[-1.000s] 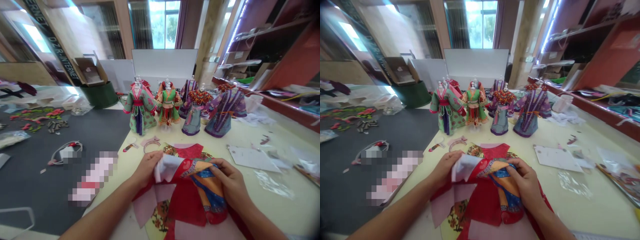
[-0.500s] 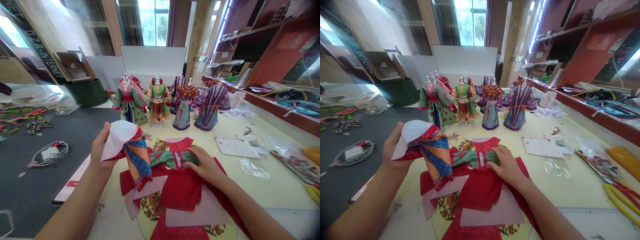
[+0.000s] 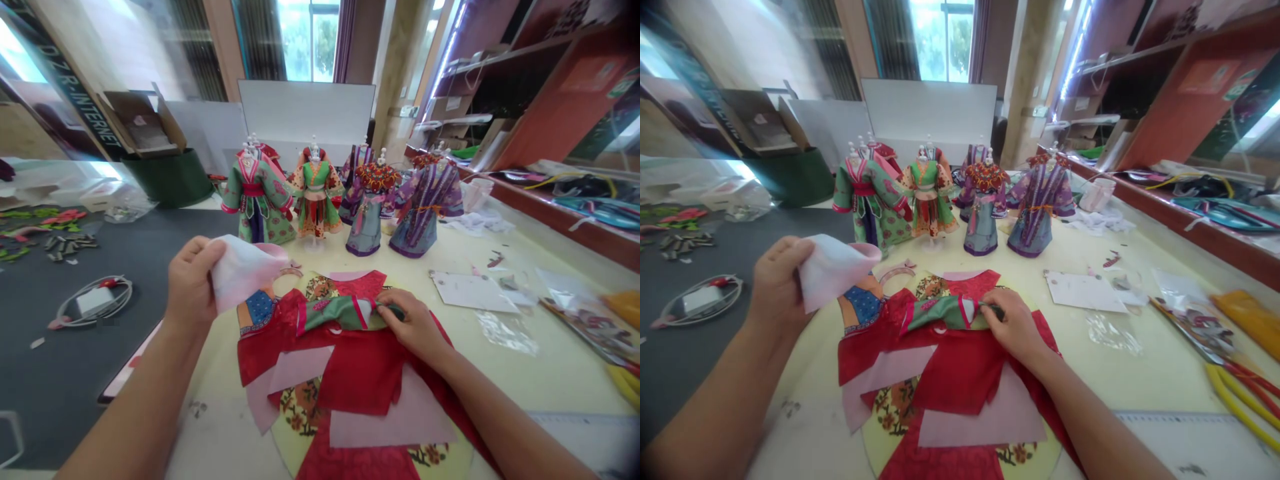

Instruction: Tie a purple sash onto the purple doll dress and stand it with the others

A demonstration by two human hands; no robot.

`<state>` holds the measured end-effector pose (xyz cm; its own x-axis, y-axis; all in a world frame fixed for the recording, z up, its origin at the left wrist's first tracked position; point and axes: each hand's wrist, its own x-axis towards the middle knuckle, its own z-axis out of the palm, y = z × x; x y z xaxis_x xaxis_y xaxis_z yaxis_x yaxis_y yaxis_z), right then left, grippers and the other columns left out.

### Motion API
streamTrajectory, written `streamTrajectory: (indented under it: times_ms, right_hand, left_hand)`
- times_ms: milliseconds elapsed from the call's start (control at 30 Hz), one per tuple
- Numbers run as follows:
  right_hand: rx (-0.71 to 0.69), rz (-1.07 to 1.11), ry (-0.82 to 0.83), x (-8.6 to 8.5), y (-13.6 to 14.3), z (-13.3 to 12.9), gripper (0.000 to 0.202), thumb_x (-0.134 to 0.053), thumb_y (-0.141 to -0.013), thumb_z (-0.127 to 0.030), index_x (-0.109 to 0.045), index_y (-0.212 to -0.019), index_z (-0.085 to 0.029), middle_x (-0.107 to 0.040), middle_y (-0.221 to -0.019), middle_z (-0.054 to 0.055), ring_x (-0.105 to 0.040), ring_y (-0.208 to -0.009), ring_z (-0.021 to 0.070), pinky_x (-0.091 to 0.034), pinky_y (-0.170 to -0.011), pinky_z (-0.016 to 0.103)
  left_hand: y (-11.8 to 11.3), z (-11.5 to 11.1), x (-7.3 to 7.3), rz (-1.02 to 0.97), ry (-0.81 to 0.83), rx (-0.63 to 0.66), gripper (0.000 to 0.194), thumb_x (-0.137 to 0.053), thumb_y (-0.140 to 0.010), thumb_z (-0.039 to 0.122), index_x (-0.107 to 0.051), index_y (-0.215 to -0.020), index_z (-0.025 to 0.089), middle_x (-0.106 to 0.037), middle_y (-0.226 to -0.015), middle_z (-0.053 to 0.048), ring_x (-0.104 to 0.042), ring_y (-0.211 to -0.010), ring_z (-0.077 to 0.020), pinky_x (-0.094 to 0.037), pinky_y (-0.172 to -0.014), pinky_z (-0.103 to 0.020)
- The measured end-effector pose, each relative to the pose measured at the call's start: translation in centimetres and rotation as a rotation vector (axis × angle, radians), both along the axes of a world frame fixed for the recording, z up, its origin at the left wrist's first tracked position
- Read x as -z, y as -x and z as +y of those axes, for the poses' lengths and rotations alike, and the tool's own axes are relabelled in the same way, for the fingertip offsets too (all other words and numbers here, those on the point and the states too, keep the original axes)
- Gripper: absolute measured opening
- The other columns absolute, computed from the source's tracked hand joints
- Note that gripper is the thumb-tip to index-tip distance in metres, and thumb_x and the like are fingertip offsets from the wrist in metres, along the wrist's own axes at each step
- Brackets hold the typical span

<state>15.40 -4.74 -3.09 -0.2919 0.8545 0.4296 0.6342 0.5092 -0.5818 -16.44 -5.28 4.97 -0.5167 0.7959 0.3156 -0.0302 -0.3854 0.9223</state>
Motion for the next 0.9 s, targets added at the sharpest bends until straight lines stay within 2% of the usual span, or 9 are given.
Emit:
streamTrajectory:
  times_ms: [133,267,333,400,500,600,667,767,900]
  right_hand:
    - [-0.104,0.079,0.051,-1.0,-0.1,-0.8,0.007,-0.048,-0.076,-0.016,-0.054,-0.078,-0.020,-0.063,-0.092,0.004,-0.057,-0.090,0.0173,-0.044,-0.081,0.032]
    - [-0.153,0.080,0.105,-1.7,-0.6,-1.2,0.010,-0.047,-0.074,-0.014,-0.055,-0.079,-0.019,-0.063,-0.083,0.002,-0.058,-0.079,0.0152,-0.045,-0.072,0.028]
    - [-0.167,0.075,0.119,-1.7,-0.6,-1.3,0.011,-0.047,-0.075,-0.014,-0.056,-0.079,-0.018,-0.062,-0.079,0.002,-0.057,-0.074,0.0140,-0.045,-0.068,0.026]
    - [-0.195,0.078,0.123,-1.5,-0.5,-1.4,0.012,-0.047,-0.075,-0.014,-0.057,-0.080,-0.018,-0.062,-0.078,0.002,-0.057,-0.073,0.0134,-0.045,-0.067,0.026]
    - [-0.260,0.111,0.133,-1.5,0.1,-1.9,0.013,-0.047,-0.076,-0.014,-0.058,-0.081,-0.018,-0.063,-0.079,0.002,-0.057,-0.073,0.0127,-0.045,-0.066,0.024]
    - [-0.273,0.160,0.173,-1.9,0.2,-2.1,0.012,-0.049,-0.079,-0.019,-0.059,-0.085,-0.019,-0.064,-0.082,0.002,-0.059,-0.075,0.0126,-0.046,-0.066,0.024]
    - [-0.189,0.205,0.197,-2.3,-0.3,-1.8,0.014,-0.049,-0.082,-0.026,-0.059,-0.088,-0.019,-0.064,-0.085,0.003,-0.060,-0.077,0.0134,-0.047,-0.068,0.025]
    - [0.041,0.133,0.186,-2.6,-1.8,-0.8,0.020,-0.047,-0.084,-0.034,-0.059,-0.090,-0.019,-0.065,-0.088,0.003,-0.060,-0.081,0.0151,-0.046,-0.073,0.028]
    - [0.286,-0.393,0.214,-2.1,-3.7,0.2,0.028,-0.043,-0.085,-0.041,-0.059,-0.090,-0.019,-0.063,-0.089,0.006,-0.059,-0.080,0.0190,-0.041,-0.066,0.030]
  left_hand:
    - [-0.3,0.6,1.1,0.228,0.173,-0.007,0.021,-0.066,-0.063,0.021,-0.055,-0.081,0.016,-0.054,-0.062,0.006,-0.046,-0.049,-0.0070,-0.037,-0.045,-0.017]
    - [-1.5,0.7,2.7,0.868,0.315,0.066,0.034,-0.054,-0.074,0.024,-0.057,-0.107,0.019,-0.063,-0.081,-0.002,-0.058,-0.071,-0.0178,-0.045,-0.067,-0.030]
    - [-3.2,0.3,3.7,1.128,0.235,0.058,0.032,-0.051,-0.078,0.025,-0.058,-0.108,0.017,-0.063,-0.099,-0.008,-0.056,-0.093,-0.0249,-0.041,-0.085,-0.040]
    - [-5.7,-0.4,4.6,1.209,0.070,0.184,0.032,-0.050,-0.081,0.027,-0.057,-0.111,0.016,-0.057,-0.116,-0.011,-0.048,-0.111,-0.0263,-0.034,-0.097,-0.042]
    - [-9.4,-1.5,5.7,1.079,0.002,0.583,0.037,-0.057,-0.077,0.029,-0.054,-0.113,0.019,-0.058,-0.116,-0.008,-0.051,-0.109,-0.0223,-0.039,-0.094,-0.038]
    - [-10.9,-2.0,6.0,0.825,0.155,0.813,0.015,-0.055,-0.079,0.025,-0.062,-0.090,0.018,-0.066,-0.089,-0.004,-0.060,-0.083,-0.0169,-0.047,-0.076,-0.030]
    - [-10.2,-1.9,5.8,0.683,0.248,0.800,0.014,-0.051,-0.081,0.025,-0.062,-0.079,0.017,-0.066,-0.076,-0.002,-0.060,-0.071,-0.0139,-0.047,-0.067,-0.025]
    - [-8.0,-1.7,4.8,0.540,0.292,0.627,0.017,-0.054,-0.079,0.032,-0.062,-0.080,0.017,-0.065,-0.071,0.000,-0.058,-0.063,-0.0125,-0.045,-0.058,-0.022]
    - [-5.5,-1.3,3.8,0.332,0.251,0.453,0.020,-0.063,-0.073,0.035,-0.063,-0.080,0.016,-0.064,-0.069,0.000,-0.057,-0.060,-0.0115,-0.044,-0.053,-0.019]
